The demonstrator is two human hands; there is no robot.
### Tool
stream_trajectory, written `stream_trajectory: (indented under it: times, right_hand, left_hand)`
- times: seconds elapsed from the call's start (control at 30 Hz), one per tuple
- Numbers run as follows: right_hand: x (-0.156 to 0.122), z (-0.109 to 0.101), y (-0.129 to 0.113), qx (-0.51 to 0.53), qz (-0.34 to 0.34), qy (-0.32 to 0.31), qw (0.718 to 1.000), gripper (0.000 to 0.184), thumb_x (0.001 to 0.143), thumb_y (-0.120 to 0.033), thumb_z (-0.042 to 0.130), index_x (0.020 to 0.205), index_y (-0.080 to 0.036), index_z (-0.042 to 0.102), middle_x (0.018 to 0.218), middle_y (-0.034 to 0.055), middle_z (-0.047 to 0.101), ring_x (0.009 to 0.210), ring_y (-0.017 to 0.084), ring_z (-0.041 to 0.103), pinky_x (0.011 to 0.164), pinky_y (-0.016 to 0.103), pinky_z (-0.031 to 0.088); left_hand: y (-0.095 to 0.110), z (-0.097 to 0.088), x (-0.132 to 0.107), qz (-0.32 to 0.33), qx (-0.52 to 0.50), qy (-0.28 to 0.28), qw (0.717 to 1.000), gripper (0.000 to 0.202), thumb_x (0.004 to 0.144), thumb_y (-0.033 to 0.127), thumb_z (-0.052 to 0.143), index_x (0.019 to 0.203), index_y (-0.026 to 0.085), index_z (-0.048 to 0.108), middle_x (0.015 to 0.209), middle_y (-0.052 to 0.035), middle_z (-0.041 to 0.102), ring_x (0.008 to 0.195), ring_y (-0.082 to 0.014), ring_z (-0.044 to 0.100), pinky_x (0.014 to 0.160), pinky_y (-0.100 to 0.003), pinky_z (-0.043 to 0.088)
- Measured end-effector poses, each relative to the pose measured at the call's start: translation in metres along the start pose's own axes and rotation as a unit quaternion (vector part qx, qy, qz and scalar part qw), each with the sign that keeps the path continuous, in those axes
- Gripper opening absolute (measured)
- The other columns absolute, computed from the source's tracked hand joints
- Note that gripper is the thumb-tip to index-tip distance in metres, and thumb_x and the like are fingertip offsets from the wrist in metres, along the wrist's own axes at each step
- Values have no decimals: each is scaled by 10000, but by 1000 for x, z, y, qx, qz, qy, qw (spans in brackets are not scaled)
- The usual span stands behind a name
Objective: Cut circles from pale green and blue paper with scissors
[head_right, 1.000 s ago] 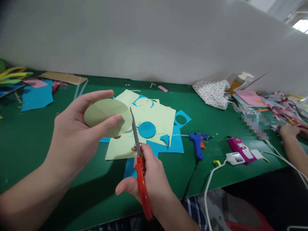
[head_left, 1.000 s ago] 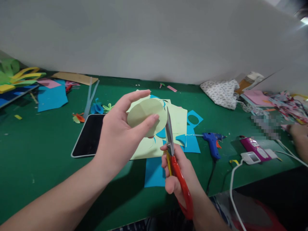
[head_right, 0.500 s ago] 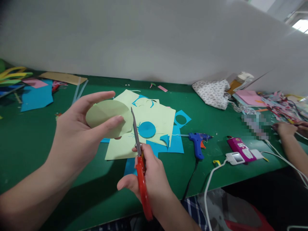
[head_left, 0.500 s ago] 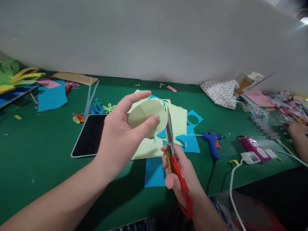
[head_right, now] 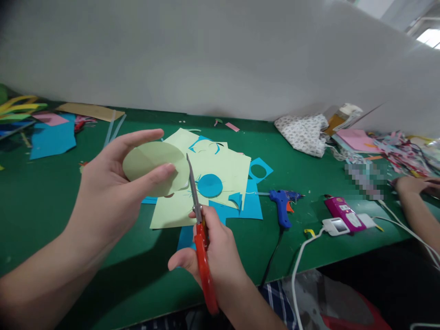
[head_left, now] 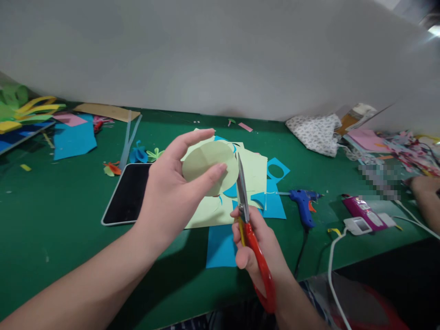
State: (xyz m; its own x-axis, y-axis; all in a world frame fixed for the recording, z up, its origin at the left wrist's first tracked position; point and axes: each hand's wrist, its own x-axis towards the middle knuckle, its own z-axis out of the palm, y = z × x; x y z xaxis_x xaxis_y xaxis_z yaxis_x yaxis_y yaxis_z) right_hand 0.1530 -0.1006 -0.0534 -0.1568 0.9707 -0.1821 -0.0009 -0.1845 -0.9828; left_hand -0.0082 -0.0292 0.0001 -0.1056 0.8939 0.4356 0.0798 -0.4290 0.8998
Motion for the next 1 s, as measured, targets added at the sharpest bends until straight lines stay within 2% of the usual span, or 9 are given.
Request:
stream_trajectory:
  times: [0.2, 0.4, 0.5, 0.67, 0.8, 1.0]
  right_hand:
    - [1, 1, -1, -21, -2, 6, 1000, 860, 432, -844, 700, 1047, -262, 554, 649, -66, 391, 540, 105, 275, 478, 262, 251]
    - [1, -1, -1, -35, -11, -5, 999, 849, 465, -837, 695, 1071, -261, 555, 647, -63, 406, 533, 105, 277, 472, 261, 259]
    - [1, 0, -2, -29, -1, -1, 1000, 829, 458, -818, 719, 1053, -261, 566, 674, -53, 434, 537, 100, 277, 470, 257, 253]
    - [1, 2, -2, 25, 30, 14, 999, 917, 312, -782, 784, 1048, -273, 582, 745, -32, 485, 551, 100, 349, 455, 238, 298]
    - [1, 5, 0, 67, 57, 29, 996, 966, 212, -764, 801, 1027, -286, 600, 783, -28, 495, 542, 92, 378, 425, 221, 338]
    - [1, 2, 0, 29, 21, 10, 999, 933, 299, -801, 754, 1050, -276, 580, 776, -27, 515, 551, 96, 382, 470, 238, 330]
  left_hand:
    - [-1, -1, 2, 4, -8, 2, 1000, 441, 737, 186, 788, 1153, 251, 659, 861, 26, 738, 706, -154, 737, 478, -196, 624]
    - [-6, -4, 2, 24, 24, 15, 999, 467, 741, 216, 790, 1185, 281, 657, 923, 20, 733, 757, -155, 732, 534, -216, 641]
    - [-7, -4, 2, 36, 37, 25, 998, 468, 741, 215, 793, 1185, 274, 656, 912, 24, 731, 753, -143, 731, 546, -190, 632]
    - [-6, -5, 2, 44, 48, 27, 998, 471, 741, 210, 792, 1188, 275, 658, 932, 19, 730, 762, -147, 732, 578, -216, 645]
    - [-6, -4, 1, 34, 29, 15, 999, 452, 758, 225, 777, 1190, 268, 651, 926, 11, 729, 748, -164, 733, 511, -226, 641]
    - [-3, -1, 0, 4, 11, 3, 1000, 463, 742, 216, 789, 1182, 247, 648, 898, 5, 717, 699, -162, 723, 471, -226, 635]
